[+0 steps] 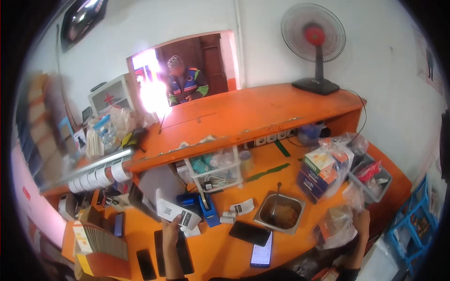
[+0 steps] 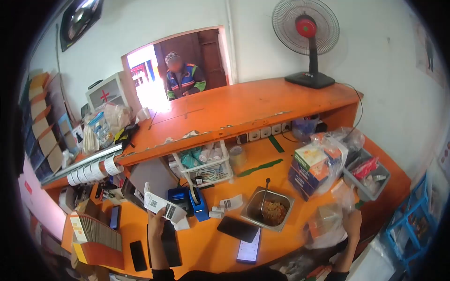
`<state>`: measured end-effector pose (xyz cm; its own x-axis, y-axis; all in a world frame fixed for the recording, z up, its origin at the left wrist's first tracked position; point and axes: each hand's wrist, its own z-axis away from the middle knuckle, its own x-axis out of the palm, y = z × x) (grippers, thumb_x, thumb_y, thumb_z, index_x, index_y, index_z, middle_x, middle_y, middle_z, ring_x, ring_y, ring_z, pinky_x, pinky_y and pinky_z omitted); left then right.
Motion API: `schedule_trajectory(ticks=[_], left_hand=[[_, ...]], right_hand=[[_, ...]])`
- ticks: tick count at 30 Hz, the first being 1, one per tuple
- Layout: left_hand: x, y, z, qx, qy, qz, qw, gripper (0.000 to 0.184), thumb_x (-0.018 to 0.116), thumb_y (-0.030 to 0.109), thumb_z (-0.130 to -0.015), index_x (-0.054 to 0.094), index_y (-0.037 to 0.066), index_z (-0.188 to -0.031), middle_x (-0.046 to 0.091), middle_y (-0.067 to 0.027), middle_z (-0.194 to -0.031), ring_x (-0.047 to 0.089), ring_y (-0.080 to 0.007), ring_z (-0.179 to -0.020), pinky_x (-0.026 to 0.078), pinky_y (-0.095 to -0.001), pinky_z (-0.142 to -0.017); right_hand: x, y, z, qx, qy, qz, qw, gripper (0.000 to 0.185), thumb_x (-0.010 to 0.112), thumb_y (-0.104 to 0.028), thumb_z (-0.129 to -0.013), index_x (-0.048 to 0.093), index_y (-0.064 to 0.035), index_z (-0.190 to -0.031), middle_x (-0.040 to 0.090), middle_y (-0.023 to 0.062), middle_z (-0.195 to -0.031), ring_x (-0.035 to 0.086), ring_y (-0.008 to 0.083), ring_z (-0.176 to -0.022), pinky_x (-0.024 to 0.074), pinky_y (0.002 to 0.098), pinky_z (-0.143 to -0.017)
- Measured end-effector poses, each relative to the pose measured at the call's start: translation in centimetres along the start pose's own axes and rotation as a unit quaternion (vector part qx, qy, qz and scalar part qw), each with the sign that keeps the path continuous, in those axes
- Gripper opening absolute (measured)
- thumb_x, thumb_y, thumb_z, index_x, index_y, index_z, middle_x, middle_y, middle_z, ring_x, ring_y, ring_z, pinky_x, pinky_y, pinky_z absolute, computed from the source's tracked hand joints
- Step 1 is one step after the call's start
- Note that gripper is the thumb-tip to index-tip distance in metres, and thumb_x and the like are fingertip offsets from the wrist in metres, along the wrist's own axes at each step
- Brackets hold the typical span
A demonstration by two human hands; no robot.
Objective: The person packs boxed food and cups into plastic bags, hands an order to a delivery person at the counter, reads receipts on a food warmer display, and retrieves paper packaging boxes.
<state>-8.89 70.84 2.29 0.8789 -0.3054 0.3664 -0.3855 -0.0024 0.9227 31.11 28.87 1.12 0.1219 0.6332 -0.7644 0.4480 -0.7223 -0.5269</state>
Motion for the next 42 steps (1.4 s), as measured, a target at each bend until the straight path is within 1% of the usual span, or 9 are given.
schedule_trajectory(ticks=[5,12,18,20,26,30,38,41,42], left_hand=[[-0.4,-0.2,0.9,-0.035,-0.020,0.019,0.999,0.036,0.053,0.000,-0.074,0.037,0.002,-0.106,0.052,-0.0090,-0.091,0.055,-0.0176,-0.079,0.047,-0.0284,-0.067],[-1.1,-1.4,1.5,-0.065,-0.018,0.089,0.994,0.043,0.047,0.013,-0.081,0.027,0.003,-0.118,0.046,-0.0116,-0.104,0.051,-0.0225,-0.092,0.047,-0.0353,-0.073],[-2.4,-4.3,2.9,-0.047,-0.028,0.102,0.993,0.051,0.043,0.018,-0.083,0.014,0.007,-0.124,0.041,-0.0119,-0.106,0.052,-0.0242,-0.091,0.052,-0.0366,-0.062],[-3.3,-5.2,3.8,-0.084,-0.030,0.085,0.992,0.050,0.041,0.017,-0.084,0.013,0.007,-0.125,0.041,-0.0117,-0.107,0.053,-0.0243,-0.090,0.052,-0.0353,-0.061],[-4.2,-5.5,7.1,-0.104,-0.027,0.144,0.984,0.046,0.036,0.014,-0.085,0.014,0.005,-0.124,0.045,-0.0130,-0.108,0.052,-0.0237,-0.094,0.052,-0.0358,-0.062],[-4.8,-6.6,9.2,-0.110,0.052,0.150,0.981,0.046,0.042,0.016,-0.084,0.019,0.005,-0.122,0.048,-0.0140,-0.103,0.053,-0.0247,-0.092,0.050,-0.0338,-0.066],[-6.0,-8.0,9.8,-0.146,0.144,0.128,0.970,0.046,0.045,0.016,-0.082,0.021,0.004,-0.120,0.049,-0.0135,-0.100,0.053,-0.0238,-0.091,0.049,-0.0327,-0.068],[-6.2,-8.4,9.6,-0.157,0.157,0.104,0.969,0.046,0.046,0.016,-0.082,0.023,0.004,-0.120,0.049,-0.0131,-0.100,0.053,-0.0231,-0.090,0.048,-0.0319,-0.068],[-6.2,-8.6,9.4,-0.162,0.159,0.094,0.969,0.046,0.046,0.016,-0.082,0.023,0.004,-0.120,0.049,-0.0129,-0.100,0.053,-0.0228,-0.090,0.048,-0.0317,-0.068]], right_hand=[[-2.3,-3.4,0.1,-0.025,0.008,-0.275,0.961,0.022,0.050,-0.016,-0.077,0.053,0.0021,-0.066,0.043,0.0024,-0.042,0.041,0.0092,-0.034,0.0313,0.0250,-0.034],[-5.6,-11.1,-3.6,0.002,0.140,-0.481,0.866,0.019,0.054,-0.021,-0.079,0.054,-0.0018,-0.076,0.047,-0.0004,-0.053,0.039,0.0052,-0.037,0.0265,0.0194,-0.033],[-4.9,-18.8,-12.5,-0.097,0.033,-0.625,0.774,0.041,0.057,-0.021,-0.078,0.044,0.0032,-0.108,0.052,0.0044,-0.088,0.049,0.0074,-0.070,0.0400,0.0201,-0.057],[-5.0,-22.6,-16.1,-0.083,0.029,-0.582,0.809,0.038,0.058,-0.022,-0.077,0.048,0.0034,-0.103,0.052,0.0045,-0.086,0.050,0.0082,-0.070,0.0404,0.0209,-0.057],[-1.9,-38.2,-25.2,-0.176,-0.034,-0.628,0.757,0.031,0.054,-0.032,-0.078,0.056,-0.0023,-0.070,0.044,-0.0006,-0.052,0.041,0.0051,-0.043,0.0311,0.0202,-0.037],[3.7,-49.7,-28.0,-0.148,-0.024,-0.600,0.786,0.032,0.052,-0.031,-0.078,0.054,0.0003,-0.073,0.043,0.0021,-0.046,0.040,0.0097,-0.034,0.0288,0.0215,-0.031],[14.4,-62.5,-29.2,-0.230,-0.027,-0.620,0.750,0.026,0.043,-0.024,-0.082,0.050,0.0002,-0.090,0.055,0.0104,-0.059,0.054,0.0191,-0.048,0.0438,0.0317,-0.046],[19.6,-65.4,-29.2,-0.277,0.058,-0.577,0.766,0.025,0.041,-0.021,-0.081,0.049,-0.0003,-0.093,0.057,0.0118,-0.063,0.057,0.0274,-0.058,0.0454,0.0383,-0.055],[21.1,-65.9,-29.0,-0.346,0.084,-0.395,0.847,0.026,0.041,-0.019,-0.080,0.047,-0.0012,-0.098,0.057,0.0133,-0.072,0.056,0.0297,-0.068,0.0445,0.0404,-0.061]])
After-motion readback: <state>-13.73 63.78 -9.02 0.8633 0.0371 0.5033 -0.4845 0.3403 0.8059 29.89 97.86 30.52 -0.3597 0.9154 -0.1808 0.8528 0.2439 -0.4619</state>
